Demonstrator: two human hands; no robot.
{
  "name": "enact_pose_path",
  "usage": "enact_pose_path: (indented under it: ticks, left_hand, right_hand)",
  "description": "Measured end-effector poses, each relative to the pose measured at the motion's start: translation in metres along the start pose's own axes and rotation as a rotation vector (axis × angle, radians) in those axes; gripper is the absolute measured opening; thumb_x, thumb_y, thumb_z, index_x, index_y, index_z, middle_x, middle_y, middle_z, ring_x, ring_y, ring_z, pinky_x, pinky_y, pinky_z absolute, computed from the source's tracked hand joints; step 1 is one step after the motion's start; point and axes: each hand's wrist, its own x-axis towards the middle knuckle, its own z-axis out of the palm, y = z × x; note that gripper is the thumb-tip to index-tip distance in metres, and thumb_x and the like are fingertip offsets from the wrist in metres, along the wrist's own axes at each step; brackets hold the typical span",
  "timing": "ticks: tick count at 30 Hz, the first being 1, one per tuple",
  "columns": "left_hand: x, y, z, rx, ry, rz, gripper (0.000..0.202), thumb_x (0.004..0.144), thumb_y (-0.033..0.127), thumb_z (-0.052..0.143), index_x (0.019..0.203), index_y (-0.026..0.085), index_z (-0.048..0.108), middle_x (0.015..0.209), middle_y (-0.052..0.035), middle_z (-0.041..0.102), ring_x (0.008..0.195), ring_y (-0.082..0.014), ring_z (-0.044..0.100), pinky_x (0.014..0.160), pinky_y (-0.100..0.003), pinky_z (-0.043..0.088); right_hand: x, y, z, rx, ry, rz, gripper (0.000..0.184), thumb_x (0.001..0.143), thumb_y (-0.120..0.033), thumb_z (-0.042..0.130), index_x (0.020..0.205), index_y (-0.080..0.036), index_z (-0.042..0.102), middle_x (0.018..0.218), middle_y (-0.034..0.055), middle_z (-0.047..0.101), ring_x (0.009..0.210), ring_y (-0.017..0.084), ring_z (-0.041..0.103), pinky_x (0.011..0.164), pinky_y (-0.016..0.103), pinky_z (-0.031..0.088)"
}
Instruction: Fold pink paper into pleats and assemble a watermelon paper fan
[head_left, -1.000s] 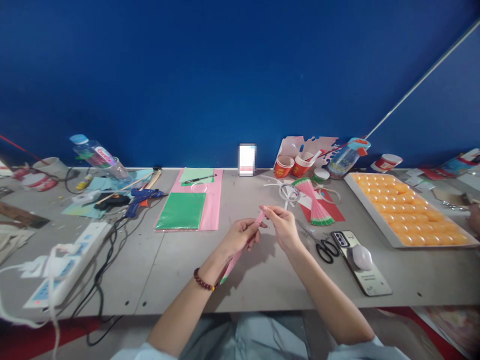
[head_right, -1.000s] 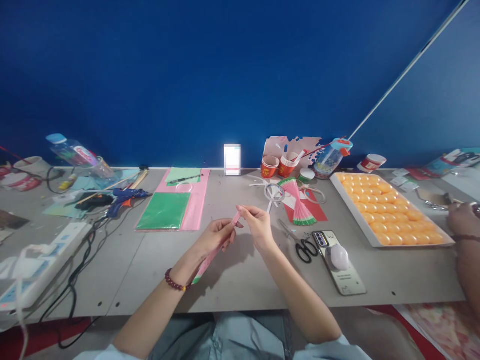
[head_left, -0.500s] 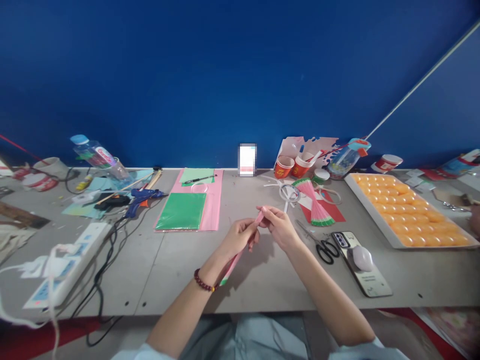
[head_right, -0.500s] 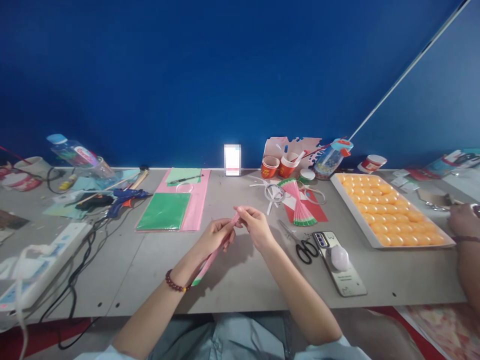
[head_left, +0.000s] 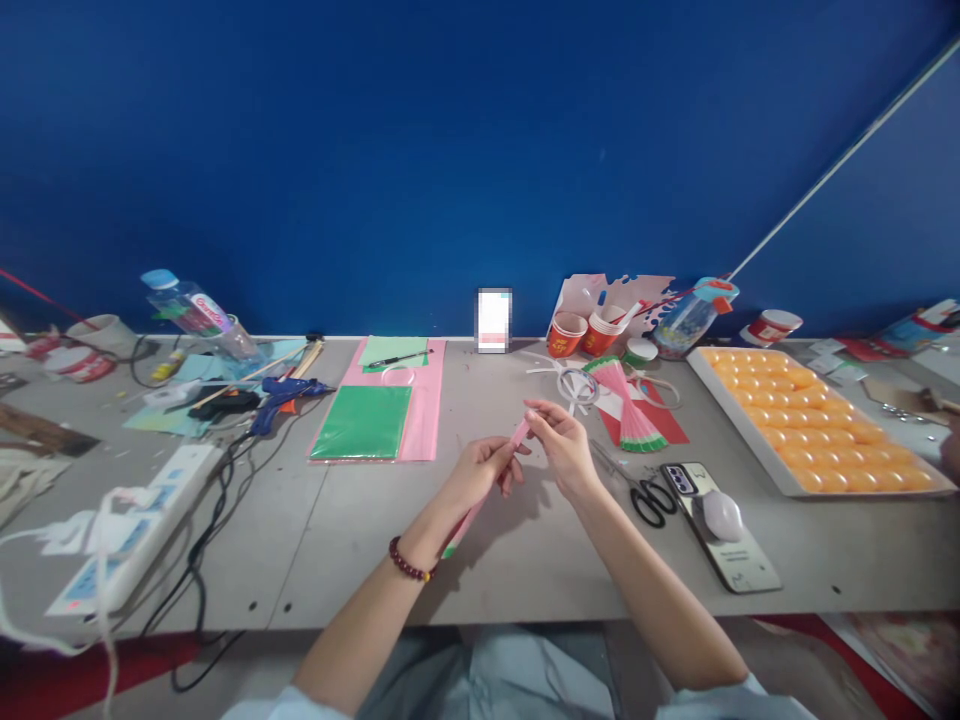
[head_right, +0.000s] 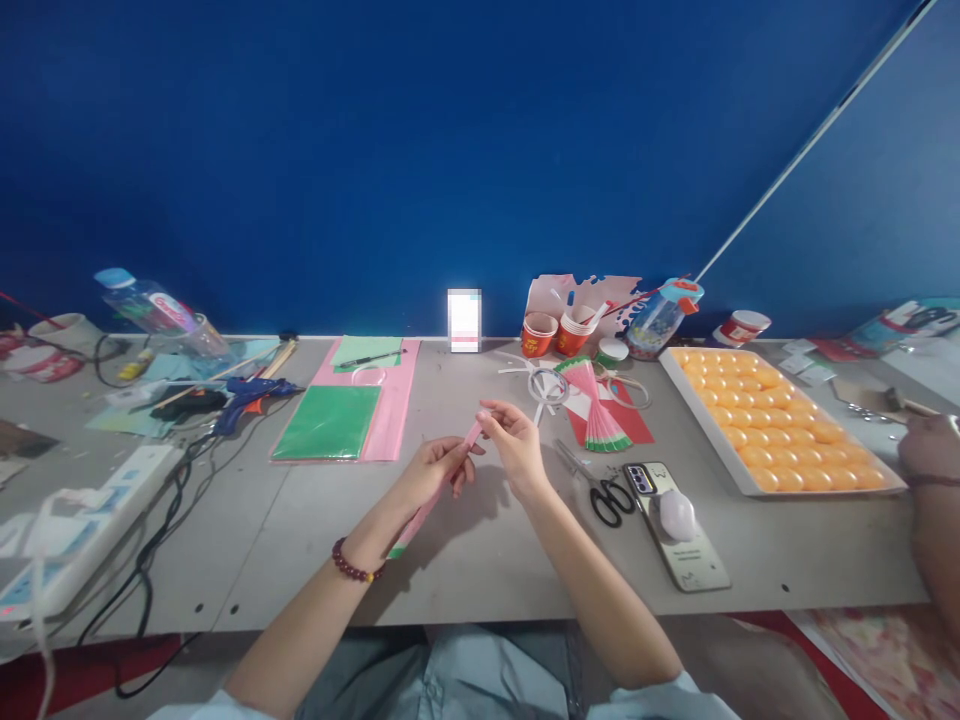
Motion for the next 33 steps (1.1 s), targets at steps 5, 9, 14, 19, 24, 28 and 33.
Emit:
enact_pose_path:
  ticks: [5,9,14,19,24,28,33]
  left_hand:
    - [-0.001,0.001,0.002,-0.009,0.044,0.010,0.050,0.076,0.060,0.060,0.086,0.011,0.065,0.056,0.0009,0.057,0.039,-0.0077,0.045,0.042,-0.022,0.039]
    - [-0.003,0.004,0.002,0.017,0.035,0.019,0.049,0.078,0.059,0.058,0.087,0.011,0.066,0.059,0.0004,0.057,0.042,-0.0079,0.046,0.044,-0.022,0.041]
    - [-0.004,0.004,-0.003,-0.023,-0.006,-0.055,0.048,0.080,0.055,0.058,0.101,0.013,0.067,0.060,0.0019,0.055,0.045,-0.0078,0.047,0.046,-0.022,0.042]
    - [-0.006,0.005,-0.004,0.022,-0.052,-0.060,0.050,0.082,0.056,0.056,0.106,0.013,0.067,0.057,0.0051,0.045,0.042,-0.0062,0.041,0.041,-0.020,0.037]
    - [-0.008,0.007,-0.003,0.067,-0.109,-0.053,0.050,0.084,0.055,0.053,0.109,0.014,0.066,0.059,0.0039,0.048,0.044,-0.0065,0.043,0.044,-0.020,0.041]
    - [-0.005,0.004,-0.004,0.072,-0.114,-0.023,0.048,0.085,0.054,0.052,0.107,0.013,0.066,0.056,0.0038,0.049,0.043,-0.0069,0.043,0.043,-0.020,0.042]
    - [-0.001,-0.003,-0.005,0.041,-0.111,0.016,0.050,0.083,0.054,0.055,0.107,0.011,0.066,0.055,0.0037,0.051,0.042,-0.0071,0.044,0.042,-0.021,0.043]
  right_hand:
    - [-0.004,-0.003,0.004,-0.030,-0.135,0.115,0.045,0.059,-0.047,0.079,0.090,-0.017,0.070,0.075,0.0025,0.066,0.064,0.012,0.056,0.064,0.027,0.046]
    - [-0.004,0.000,0.004,-0.096,-0.125,0.137,0.034,0.058,-0.048,0.078,0.065,-0.016,0.070,0.066,0.0023,0.066,0.061,0.012,0.054,0.064,0.027,0.045]
    - [0.001,0.004,0.000,-0.021,-0.055,0.124,0.032,0.058,-0.047,0.078,0.065,-0.016,0.072,0.063,0.0017,0.066,0.055,0.010,0.050,0.059,0.026,0.043]
    - [0.002,0.008,-0.004,0.031,-0.039,0.116,0.028,0.062,-0.043,0.078,0.060,-0.016,0.070,0.067,0.0035,0.068,0.056,0.009,0.047,0.057,0.025,0.039]
    - [0.002,0.008,-0.005,0.062,-0.016,0.129,0.025,0.061,-0.039,0.078,0.058,-0.017,0.070,0.067,0.0046,0.069,0.057,0.011,0.046,0.058,0.027,0.037]
    - [0.002,0.007,-0.004,0.057,-0.012,0.121,0.024,0.061,-0.039,0.078,0.057,-0.017,0.070,0.067,0.0047,0.070,0.057,0.011,0.045,0.058,0.027,0.037]
    - [0.001,0.006,-0.001,0.043,0.024,0.112,0.027,0.058,-0.041,0.079,0.055,-0.017,0.069,0.065,0.0044,0.069,0.056,0.011,0.046,0.056,0.028,0.036]
